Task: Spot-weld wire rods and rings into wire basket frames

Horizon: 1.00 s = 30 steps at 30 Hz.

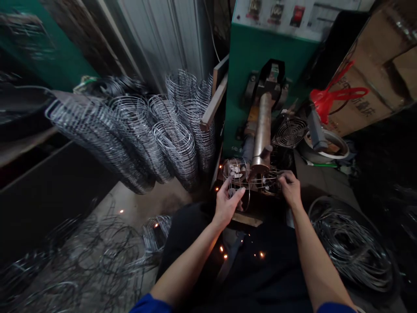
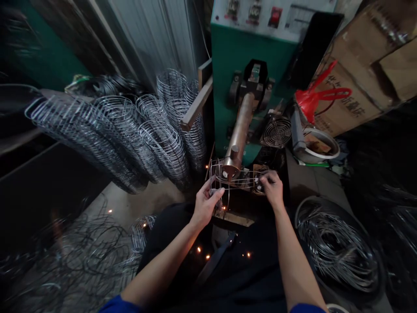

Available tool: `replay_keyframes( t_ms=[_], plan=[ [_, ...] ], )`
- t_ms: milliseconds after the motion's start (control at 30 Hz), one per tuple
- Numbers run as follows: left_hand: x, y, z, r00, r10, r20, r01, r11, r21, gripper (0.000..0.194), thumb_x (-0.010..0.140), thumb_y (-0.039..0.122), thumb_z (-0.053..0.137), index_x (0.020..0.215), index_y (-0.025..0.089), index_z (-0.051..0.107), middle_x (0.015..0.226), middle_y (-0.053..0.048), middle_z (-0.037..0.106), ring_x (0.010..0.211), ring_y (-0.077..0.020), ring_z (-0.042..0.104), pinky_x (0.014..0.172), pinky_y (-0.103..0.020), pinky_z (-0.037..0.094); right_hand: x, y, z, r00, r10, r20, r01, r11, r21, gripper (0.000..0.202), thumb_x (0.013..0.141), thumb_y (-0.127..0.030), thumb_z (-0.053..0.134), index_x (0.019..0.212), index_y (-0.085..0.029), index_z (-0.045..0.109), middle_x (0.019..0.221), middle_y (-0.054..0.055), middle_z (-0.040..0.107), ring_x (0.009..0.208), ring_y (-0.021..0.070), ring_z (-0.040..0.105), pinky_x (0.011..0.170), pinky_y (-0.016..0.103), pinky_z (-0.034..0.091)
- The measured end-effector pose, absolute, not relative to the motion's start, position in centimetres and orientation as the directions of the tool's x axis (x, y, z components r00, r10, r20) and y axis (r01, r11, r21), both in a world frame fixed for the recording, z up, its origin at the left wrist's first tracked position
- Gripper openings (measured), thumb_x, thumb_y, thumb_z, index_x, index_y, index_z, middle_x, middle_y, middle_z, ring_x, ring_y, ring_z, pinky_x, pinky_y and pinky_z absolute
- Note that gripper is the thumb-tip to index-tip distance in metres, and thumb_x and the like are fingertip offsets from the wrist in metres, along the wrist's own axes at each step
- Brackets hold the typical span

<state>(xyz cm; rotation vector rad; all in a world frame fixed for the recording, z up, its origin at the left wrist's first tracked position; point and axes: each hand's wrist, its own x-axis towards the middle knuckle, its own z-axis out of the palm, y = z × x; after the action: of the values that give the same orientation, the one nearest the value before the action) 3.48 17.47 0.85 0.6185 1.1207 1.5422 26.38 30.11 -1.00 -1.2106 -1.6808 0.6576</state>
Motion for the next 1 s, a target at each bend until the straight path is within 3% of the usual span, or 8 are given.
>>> replay_keyframes(
  t_ms=[133,267,400,567,733,867,1000],
  plan=[
    [3.4,17.5,0.5,-0.282,0.941,-0.187,-0.462,0.038,0.886,0.087,0.073,0.044,0.081,0.147,0.015,0.044,0.057,0.009,0.054,0.037,-0.0076,0.046,0.037,-0.022,0.046,28.6,30.1,-3.1,-0.098,0.963,0.253,0.427,0.27,-0.863,0.049,0.086,-0.066,0.053,0.08,-0.02,0.068,0.092,0.009,0.072,0.093,0.0263,0.066,0.086,0.04,0.051],
    [3.5,17.6,0.6,-0.303,0.94,-0.159,-0.435,0.013,0.901,0.083,0.073,0.045,0.081,0.143,0.015,0.048,0.061,0.007,0.057,0.037,-0.0072,0.046,0.036,-0.021,0.045,28.7,29.4,-3.9,-0.088,0.949,0.303,0.501,0.305,-0.81,0.04,0.088,-0.055,0.056,0.093,-0.019,0.072,0.095,0.008,0.074,0.09,0.0243,0.068,0.083,0.035,0.053],
    [3.7,17.5,1.0,-0.32,0.933,-0.164,-0.412,0.019,0.911,0.08,0.073,0.046,0.081,0.139,0.014,0.049,0.062,0.008,0.057,0.037,-0.0066,0.046,0.036,-0.021,0.046,27.9,29.3,-3.8,-0.037,0.938,0.343,0.558,0.305,-0.772,0.038,0.088,-0.051,0.054,0.091,-0.019,0.074,0.097,0.011,0.076,0.09,0.0253,0.07,0.082,0.034,0.053],
    [4.0,17.5,1.3,-0.331,0.932,-0.148,-0.399,0.004,0.917,0.075,0.07,0.047,0.082,0.132,0.015,0.054,0.06,0.009,0.054,0.038,-0.0064,0.047,0.037,-0.02,0.046,27.9,29.6,-3.4,-0.044,0.947,0.32,0.573,0.286,-0.768,0.043,0.087,-0.055,0.051,0.089,-0.019,0.074,0.093,0.012,0.076,0.085,0.0253,0.07,0.077,0.033,0.053],
    [4.7,16.9,2.0,-0.347,0.912,-0.22,-0.468,0.035,0.883,0.079,0.065,0.046,0.084,0.13,0.014,0.053,0.059,0.01,0.052,0.037,-0.0065,0.045,0.036,-0.02,0.044,28.7,28.7,-3.0,-0.003,0.958,0.287,0.58,0.235,-0.78,0.047,0.086,-0.061,0.053,0.088,-0.018,0.07,0.086,0.009,0.075,0.079,0.0231,0.068,0.074,0.031,0.05],
    [6.0,13.6,2.9,-0.289,0.902,-0.319,-0.596,0.091,0.798,0.063,0.067,0.049,0.083,0.115,0.016,0.059,0.063,0.008,0.055,0.04,-0.0065,0.047,0.038,-0.02,0.043,29.7,24.7,-3.5,0.023,0.963,0.268,0.597,0.201,-0.777,0.044,0.086,-0.061,0.054,0.094,-0.019,0.063,0.087,0.008,0.073,0.081,0.0238,0.068,0.072,0.032,0.051],
    [6.9,5.9,2.7,-0.11,0.867,-0.486,-0.734,0.259,0.628,0.047,0.076,0.054,0.076,0.102,0.017,0.065,0.068,0.001,0.06,0.054,-0.0109,0.059,0.055,-0.025,0.053,31.8,18.5,-3.4,-0.032,0.973,0.229,0.685,0.188,-0.704,0.036,0.096,-0.049,0.042,0.108,-0.021,0.062,0.091,0.01,0.074,0.078,0.0258,0.071,0.07,0.034,0.052]
  ],
)
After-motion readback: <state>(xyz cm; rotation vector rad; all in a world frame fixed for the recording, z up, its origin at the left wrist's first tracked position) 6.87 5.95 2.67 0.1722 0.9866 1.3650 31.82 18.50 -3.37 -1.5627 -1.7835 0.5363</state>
